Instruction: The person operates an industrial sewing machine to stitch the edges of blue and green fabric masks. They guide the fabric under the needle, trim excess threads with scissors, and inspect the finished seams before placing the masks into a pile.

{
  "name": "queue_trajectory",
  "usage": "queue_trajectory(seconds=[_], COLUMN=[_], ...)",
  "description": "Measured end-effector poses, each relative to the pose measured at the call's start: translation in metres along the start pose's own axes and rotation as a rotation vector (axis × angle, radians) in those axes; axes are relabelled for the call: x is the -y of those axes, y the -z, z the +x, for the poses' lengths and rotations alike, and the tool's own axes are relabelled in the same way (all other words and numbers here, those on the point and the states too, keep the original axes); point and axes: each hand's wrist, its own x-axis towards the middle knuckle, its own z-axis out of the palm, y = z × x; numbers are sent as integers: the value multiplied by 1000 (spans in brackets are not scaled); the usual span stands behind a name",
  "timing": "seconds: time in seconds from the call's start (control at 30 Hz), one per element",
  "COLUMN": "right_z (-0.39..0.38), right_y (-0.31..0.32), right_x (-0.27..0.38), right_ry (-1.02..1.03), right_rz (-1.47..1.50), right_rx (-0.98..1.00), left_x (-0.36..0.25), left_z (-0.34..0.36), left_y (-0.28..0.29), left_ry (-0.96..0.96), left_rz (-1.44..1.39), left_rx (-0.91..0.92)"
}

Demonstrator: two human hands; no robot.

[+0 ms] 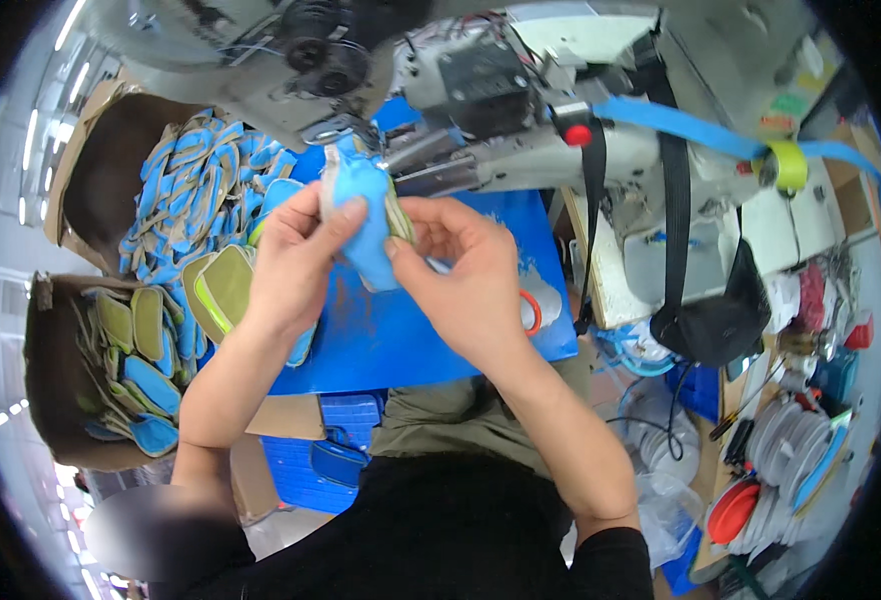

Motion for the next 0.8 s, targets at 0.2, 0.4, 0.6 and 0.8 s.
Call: queue_trajectory(seconds=[0.2,0.4,0.6,0.8], right_z=[-1,-3,-5,-8], right_y=[5,7,7,7], right_x=[-3,-8,-5,-10], right_ry=[265,258,243,210], right_rz=[-286,-259,-273,-327], right_rx=[-67,-65,-72,-66], left_x=[-11,-10,-2,-4], left_z=[0,-3,-3,0], left_y=[3,-7,-13,-15], left_ry=[324,305,204,240], left_rz=[-484,-435,-242,-259], left_rx=[65,-35,-42,-71])
